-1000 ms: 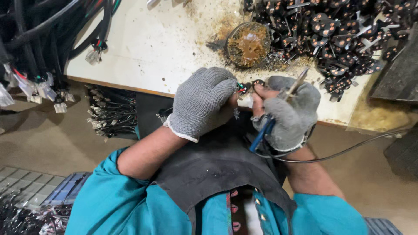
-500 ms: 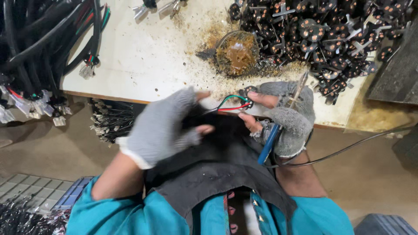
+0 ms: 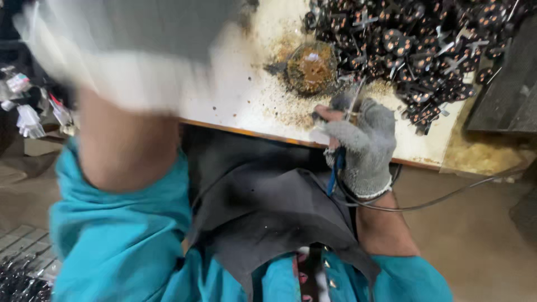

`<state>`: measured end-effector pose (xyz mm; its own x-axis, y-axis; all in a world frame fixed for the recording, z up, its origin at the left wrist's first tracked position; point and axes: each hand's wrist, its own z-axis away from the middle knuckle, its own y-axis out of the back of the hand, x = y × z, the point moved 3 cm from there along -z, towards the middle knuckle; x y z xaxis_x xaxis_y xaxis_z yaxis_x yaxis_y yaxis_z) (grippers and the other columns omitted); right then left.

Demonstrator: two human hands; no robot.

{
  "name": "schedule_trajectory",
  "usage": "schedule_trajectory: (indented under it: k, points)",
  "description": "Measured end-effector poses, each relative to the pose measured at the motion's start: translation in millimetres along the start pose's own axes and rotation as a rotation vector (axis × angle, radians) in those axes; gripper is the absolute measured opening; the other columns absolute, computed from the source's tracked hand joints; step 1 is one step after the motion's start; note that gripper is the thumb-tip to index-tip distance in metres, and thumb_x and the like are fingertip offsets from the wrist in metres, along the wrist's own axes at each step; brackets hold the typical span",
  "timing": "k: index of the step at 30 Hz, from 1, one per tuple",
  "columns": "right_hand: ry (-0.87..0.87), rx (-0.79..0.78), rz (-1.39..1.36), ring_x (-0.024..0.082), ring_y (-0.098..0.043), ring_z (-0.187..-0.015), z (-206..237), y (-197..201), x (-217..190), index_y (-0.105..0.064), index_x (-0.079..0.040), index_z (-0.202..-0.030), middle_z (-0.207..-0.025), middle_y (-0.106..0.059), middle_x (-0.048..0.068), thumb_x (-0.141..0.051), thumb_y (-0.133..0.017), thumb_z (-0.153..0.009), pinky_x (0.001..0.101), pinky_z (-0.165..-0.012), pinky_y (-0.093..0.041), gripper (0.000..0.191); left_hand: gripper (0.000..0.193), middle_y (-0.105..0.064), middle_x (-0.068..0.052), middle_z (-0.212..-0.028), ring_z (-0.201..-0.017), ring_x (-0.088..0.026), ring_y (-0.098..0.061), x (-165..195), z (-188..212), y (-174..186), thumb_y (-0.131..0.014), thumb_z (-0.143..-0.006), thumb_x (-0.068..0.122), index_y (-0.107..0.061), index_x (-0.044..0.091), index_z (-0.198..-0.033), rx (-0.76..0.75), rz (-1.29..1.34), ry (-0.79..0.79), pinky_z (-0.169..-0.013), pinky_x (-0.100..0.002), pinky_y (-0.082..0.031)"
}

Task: The person solders electrical wires to connector plugs at a workbench. They hold a red wire against a connector with one hand, apply a soldering iron with the other, dip the joint, and place finished connectors onto a large pile of completed plugs on the bench.

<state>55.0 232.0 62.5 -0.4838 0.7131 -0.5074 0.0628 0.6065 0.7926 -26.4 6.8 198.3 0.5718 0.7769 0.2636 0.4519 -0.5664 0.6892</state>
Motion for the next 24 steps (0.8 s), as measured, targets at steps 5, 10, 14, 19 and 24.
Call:
schedule_trajectory:
  k: [5, 10, 14, 19, 24]
  points:
    - [-0.005, 0.057, -0.040, 0.031, -0.066, -0.102, 0, -5, 10, -0.072, -0.007, -0.088, -0.108, -0.080, 0.007, -0.002, -0.079, -0.085, 0.0413, -0.089, -0.048, 0.009, 0.025, -0.073, -0.003, -0.092, -0.073, -0.024, -0.070, 29, 50, -38, -0.081, -0.090, 0.025, -0.074, 0.016, -0.112, -0.323, 0.554, -0.287, -0.058, -0.038, -0.051]
    - [-0.100, 0.012, -0.041, 0.033, -0.066, -0.105, -3, -14, 13, -0.074, -0.012, -0.088, -0.103, -0.079, 0.005, -0.014, -0.087, -0.088, 0.0449, -0.096, -0.047, 0.013, 0.021, -0.068, -0.004, -0.092, -0.080, -0.029, -0.066, -39, 130, -38, -0.080, -0.082, 0.022, -0.071, 0.018, -0.101, -0.336, -0.178, 0.274, -0.068, -0.043, -0.050]
    - [-0.149, -0.014, -0.012, 0.033, -0.063, -0.099, -5, -16, 9, -0.076, -0.011, -0.090, -0.099, -0.077, 0.007, -0.014, -0.091, -0.085, 0.0440, -0.091, -0.045, 0.016, 0.024, -0.065, -0.003, -0.108, -0.102, -0.025, -0.062, -104, 165, 8, -0.079, -0.085, 0.014, -0.069, 0.013, -0.107, -0.302, -0.502, 0.347, -0.088, -0.037, -0.049]
    - [-0.166, -0.011, -0.045, 0.030, -0.065, -0.099, -8, -15, 6, -0.077, -0.009, -0.097, -0.104, -0.077, 0.007, -0.013, -0.092, -0.088, 0.0407, -0.092, -0.047, 0.018, 0.023, -0.062, -0.003, -0.095, -0.091, -0.024, -0.061, -125, 164, 12, -0.081, -0.077, 0.019, -0.072, 0.015, -0.097, -0.365, -0.552, 0.233, -0.080, -0.037, -0.049]
    - [-0.167, -0.028, -0.005, 0.031, -0.066, -0.101, -7, -18, 7, -0.077, -0.012, -0.092, -0.102, -0.077, 0.006, -0.016, -0.094, -0.086, 0.0412, -0.090, -0.047, 0.018, 0.027, -0.062, -0.004, -0.090, -0.088, -0.026, -0.063, -120, 151, -6, -0.085, -0.088, 0.036, -0.071, 0.014, -0.091, -0.373, -0.462, 0.283, -0.074, -0.039, -0.049]
